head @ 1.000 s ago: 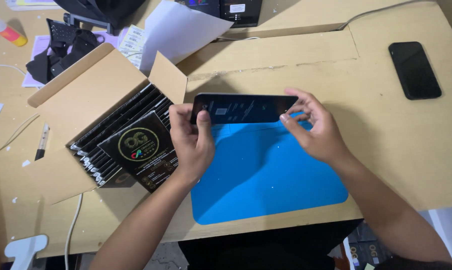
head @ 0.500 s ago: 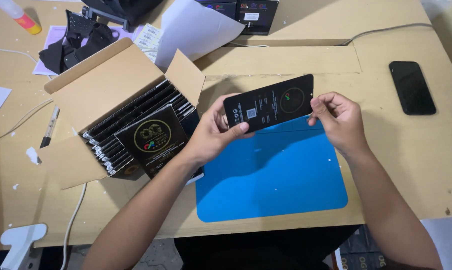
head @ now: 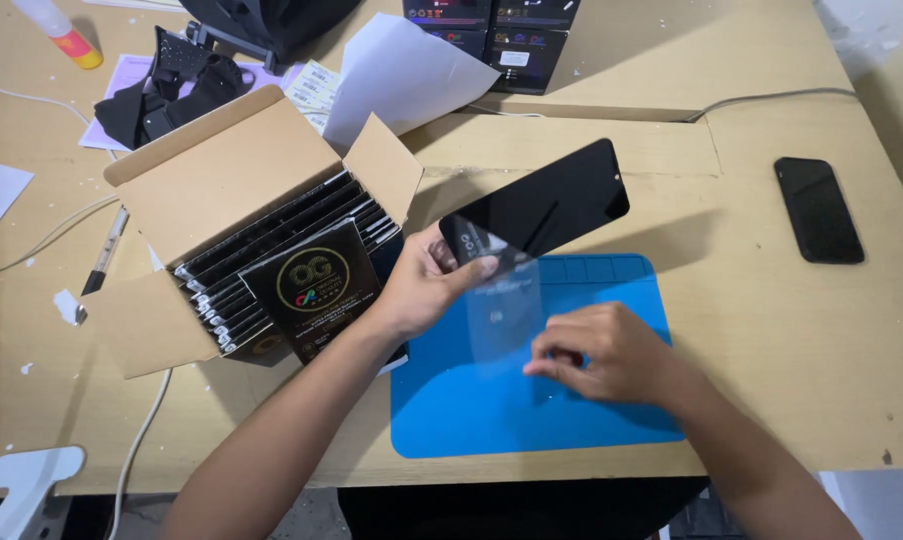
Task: Unboxing and inspecting mobile phone screen replacement assemblies at a repair workstation.
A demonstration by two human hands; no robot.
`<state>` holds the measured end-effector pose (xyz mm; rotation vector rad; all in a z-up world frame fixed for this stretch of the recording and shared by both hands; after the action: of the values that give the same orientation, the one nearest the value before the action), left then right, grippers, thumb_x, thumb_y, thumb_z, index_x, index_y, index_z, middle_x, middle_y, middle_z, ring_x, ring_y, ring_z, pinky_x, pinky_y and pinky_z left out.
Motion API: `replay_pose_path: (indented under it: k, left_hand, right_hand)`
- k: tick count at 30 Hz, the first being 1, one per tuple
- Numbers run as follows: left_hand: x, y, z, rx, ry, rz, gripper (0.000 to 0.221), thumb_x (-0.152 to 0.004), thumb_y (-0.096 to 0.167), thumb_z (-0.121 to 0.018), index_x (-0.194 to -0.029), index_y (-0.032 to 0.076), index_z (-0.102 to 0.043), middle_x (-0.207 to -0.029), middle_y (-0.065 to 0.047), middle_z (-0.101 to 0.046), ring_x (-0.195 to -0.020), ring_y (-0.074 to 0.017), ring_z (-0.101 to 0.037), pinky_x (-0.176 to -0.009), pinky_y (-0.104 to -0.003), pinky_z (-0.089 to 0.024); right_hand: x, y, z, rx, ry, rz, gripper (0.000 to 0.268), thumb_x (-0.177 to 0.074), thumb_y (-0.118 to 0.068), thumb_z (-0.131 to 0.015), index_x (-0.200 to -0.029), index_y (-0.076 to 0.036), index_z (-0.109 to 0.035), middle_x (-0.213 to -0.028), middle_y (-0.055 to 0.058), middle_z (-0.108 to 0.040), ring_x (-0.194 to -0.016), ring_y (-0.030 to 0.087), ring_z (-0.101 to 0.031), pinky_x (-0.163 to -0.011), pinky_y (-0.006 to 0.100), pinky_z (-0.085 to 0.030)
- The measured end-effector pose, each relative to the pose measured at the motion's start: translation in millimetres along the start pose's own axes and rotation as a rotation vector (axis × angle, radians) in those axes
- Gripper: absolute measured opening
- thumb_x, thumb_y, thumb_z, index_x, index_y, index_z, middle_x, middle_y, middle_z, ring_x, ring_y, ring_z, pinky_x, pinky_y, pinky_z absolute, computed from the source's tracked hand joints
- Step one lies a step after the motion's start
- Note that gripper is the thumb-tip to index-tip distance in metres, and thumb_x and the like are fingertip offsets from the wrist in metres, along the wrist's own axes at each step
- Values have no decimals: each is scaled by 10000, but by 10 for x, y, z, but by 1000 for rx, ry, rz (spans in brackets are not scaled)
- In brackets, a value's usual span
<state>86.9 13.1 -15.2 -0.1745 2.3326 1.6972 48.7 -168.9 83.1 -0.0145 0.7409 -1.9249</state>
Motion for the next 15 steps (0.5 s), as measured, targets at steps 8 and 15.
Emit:
replay_pose_path:
  k: [8, 15]
  left_hand:
    - [62, 612, -213, 28, -36, -50, 374, -866, -97, -755, -1207, 41, -683, -1076, -119, -742, -1054, -172, -688, -886, -428, -620]
    - [-2, 535, -156, 33, -38, -93, 385, -854, -85, -754, -1209, 41, -674, -1073, -129, -744, -1056, -174, -668, -898, -413, -602]
  right_hand:
    - [184, 396, 295, -456, -179, -61, 201, -889, -198, -762, -709, -113, -731, -523, 47, -663, -467, 177, -605, -471, 325, -561]
    - [262, 471, 513, -580, 140, 32, 205, -803, -191, -844, -664, -72, -749, -529, 34, -618, -419, 123, -515, -427, 247, -516]
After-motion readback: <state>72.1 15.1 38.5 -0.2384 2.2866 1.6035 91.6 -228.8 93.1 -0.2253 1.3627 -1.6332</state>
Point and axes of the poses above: each hand's wrist, its own x-axis away from the middle knuckle, its own z-axis out of the back of the hand, y = z × x, the point moved 7 cm from there along -x, towards the middle knuckle
